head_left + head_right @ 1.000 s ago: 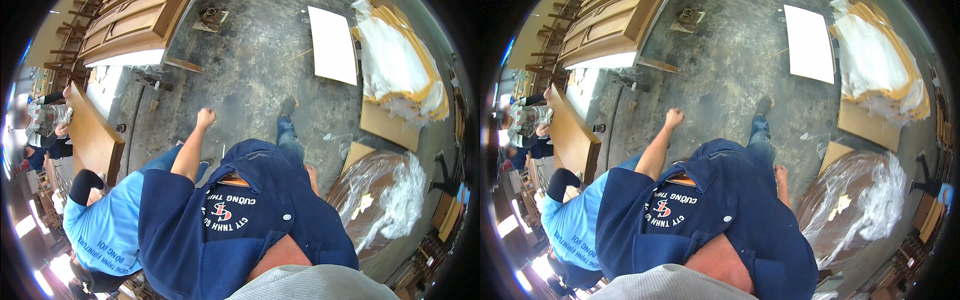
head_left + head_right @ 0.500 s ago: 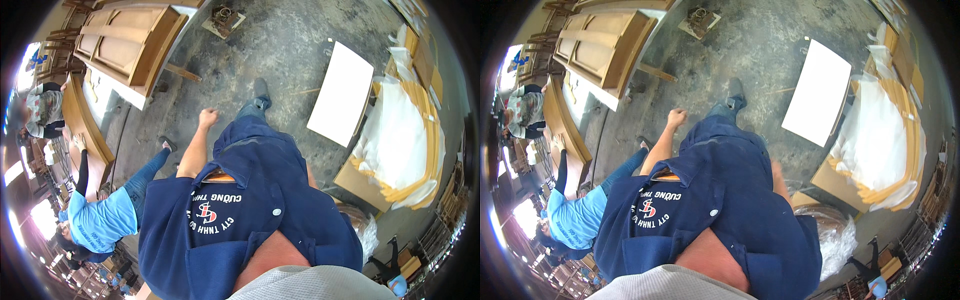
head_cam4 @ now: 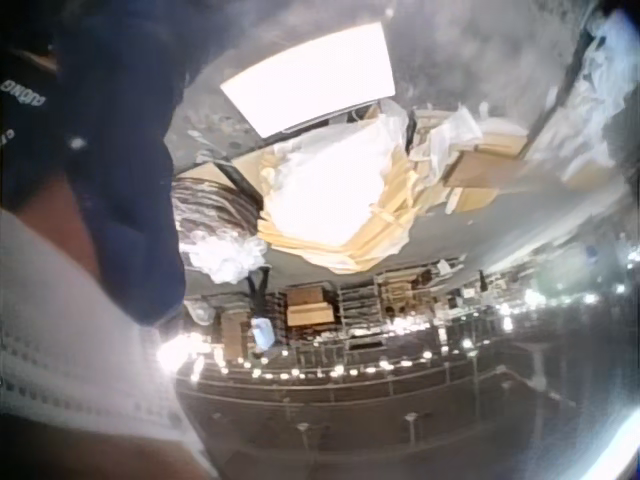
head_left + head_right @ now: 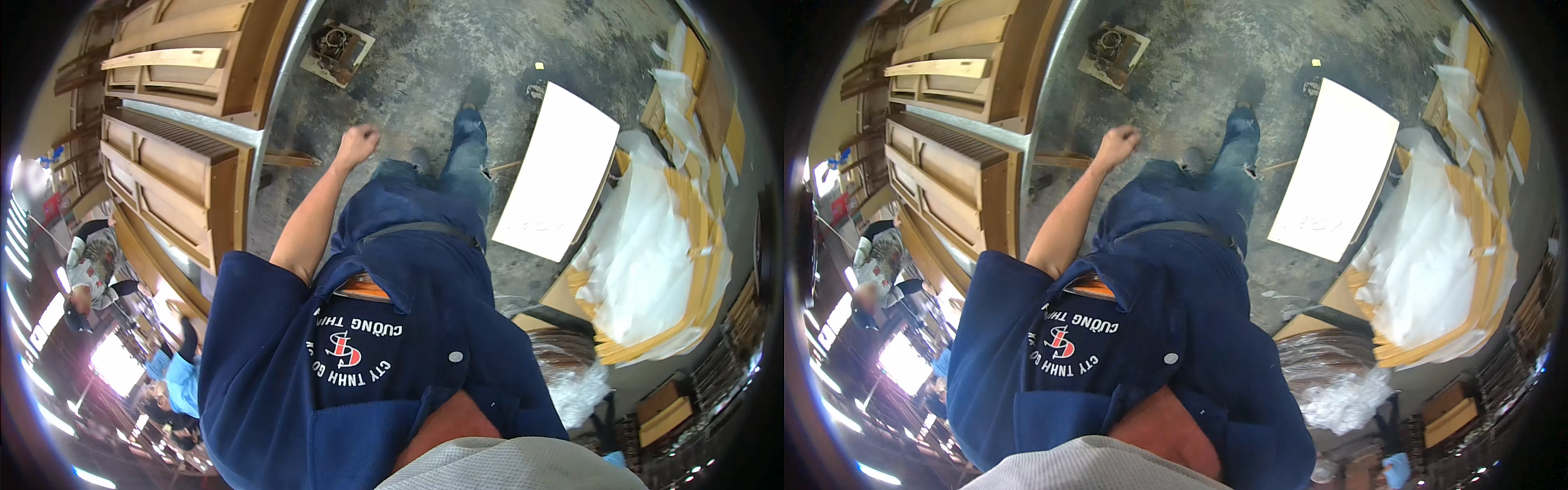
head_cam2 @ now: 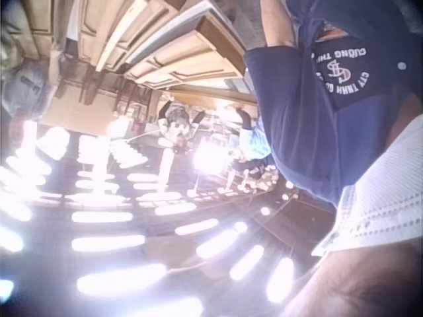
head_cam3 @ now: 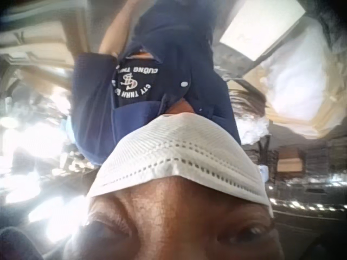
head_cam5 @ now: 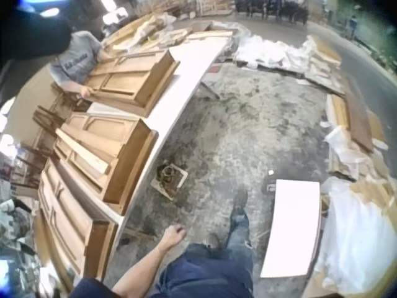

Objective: The person moves a wooden door panel and then sits on the floor to sort small metal hardware pieces from a wooden box. They pick up, inspect, and place screws and fasteners into different compartments of the box.

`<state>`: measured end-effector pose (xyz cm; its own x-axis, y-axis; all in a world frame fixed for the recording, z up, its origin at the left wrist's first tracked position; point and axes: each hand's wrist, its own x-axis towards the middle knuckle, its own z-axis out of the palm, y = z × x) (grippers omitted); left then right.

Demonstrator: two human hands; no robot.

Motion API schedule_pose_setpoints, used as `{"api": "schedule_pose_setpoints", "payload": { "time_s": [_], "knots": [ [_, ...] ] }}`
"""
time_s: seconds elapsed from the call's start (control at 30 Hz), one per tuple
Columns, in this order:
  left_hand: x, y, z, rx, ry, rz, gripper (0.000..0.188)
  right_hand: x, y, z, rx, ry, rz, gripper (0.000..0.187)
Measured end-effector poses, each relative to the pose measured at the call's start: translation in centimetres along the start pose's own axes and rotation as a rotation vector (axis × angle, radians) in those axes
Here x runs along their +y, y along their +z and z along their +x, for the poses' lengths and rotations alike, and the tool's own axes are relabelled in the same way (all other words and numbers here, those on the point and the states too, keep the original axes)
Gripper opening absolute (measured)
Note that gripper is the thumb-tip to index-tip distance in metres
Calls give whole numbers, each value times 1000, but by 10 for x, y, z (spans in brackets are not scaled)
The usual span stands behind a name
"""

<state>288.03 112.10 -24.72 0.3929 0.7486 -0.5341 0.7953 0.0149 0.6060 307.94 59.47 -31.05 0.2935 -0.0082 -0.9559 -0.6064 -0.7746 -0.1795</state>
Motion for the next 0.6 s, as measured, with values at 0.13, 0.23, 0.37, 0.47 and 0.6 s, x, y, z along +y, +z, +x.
{"api": "schedule_pose_setpoints", "payload": {
  "time_s": [0.13, 0.23, 0.37, 0.47, 0.6],
  "knots": [
    [61, 32, 115, -7, -162, -259, 27, -54, -1, 23, -13, 168, -93, 28],
    [42, 53, 206, -5, -220, -153, 27, -108, -7, 71, 11, 286, -153, 28],
    [-48, 70, 317, 27, -257, -54, 31, -257, -24, 186, -1, 172, -5, 25],
    [-141, 79, 395, 91, -281, 77, 34, -434, 18, 280, 76, -361, -230, 38],
    [-272, 82, 496, 164, -348, 469, 43, -623, 183, 328, -108, -748, -251, 33]
  ]
}}
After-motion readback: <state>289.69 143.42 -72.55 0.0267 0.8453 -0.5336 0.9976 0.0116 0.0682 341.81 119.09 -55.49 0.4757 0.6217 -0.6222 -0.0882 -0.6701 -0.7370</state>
